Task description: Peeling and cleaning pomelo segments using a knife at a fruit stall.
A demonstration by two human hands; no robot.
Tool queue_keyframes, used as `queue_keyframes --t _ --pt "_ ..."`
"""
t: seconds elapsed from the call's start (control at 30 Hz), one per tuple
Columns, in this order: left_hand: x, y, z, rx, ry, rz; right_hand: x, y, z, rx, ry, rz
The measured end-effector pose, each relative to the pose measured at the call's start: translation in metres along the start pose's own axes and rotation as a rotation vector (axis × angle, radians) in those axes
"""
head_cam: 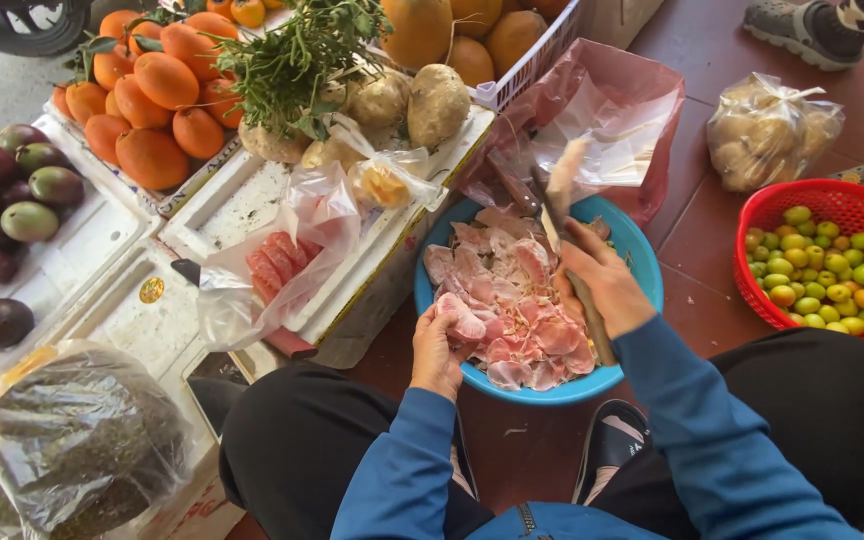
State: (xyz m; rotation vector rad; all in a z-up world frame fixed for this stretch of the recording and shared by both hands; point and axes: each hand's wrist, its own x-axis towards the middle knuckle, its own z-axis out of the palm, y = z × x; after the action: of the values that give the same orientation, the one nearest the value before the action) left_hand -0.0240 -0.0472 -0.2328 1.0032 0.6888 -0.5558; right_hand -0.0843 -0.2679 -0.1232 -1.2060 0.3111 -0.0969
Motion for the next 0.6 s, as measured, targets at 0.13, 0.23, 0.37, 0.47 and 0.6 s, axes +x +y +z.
queue_keyframes --t 0.13,0.23,0.37,0.47,0.6 --pt "0.001 0.003 0.006 -0.119 0.033 0.001 0.047 0.056 0.010 -0.173 0.055 0.169" --pt "-0.019 0.012 0.015 -0.180 0.033 0.027 0.015 0.032 0.035 -0.037 0.057 0.161" --pt "-0.008 0.008 0.020 -0.205 -0.026 0.038 -0.013 0.016 0.019 -0.039 0.138 0.131" --pt "-0.022 0.013 0.032 -0.236 -0.050 0.016 -0.019 0.021 0.003 -0.064 0.172 0.115" --pt "-0.024 0.006 0.036 -0.270 0.013 -0.001 0.009 0.063 -0.018 -0.200 0.314 -0.018"
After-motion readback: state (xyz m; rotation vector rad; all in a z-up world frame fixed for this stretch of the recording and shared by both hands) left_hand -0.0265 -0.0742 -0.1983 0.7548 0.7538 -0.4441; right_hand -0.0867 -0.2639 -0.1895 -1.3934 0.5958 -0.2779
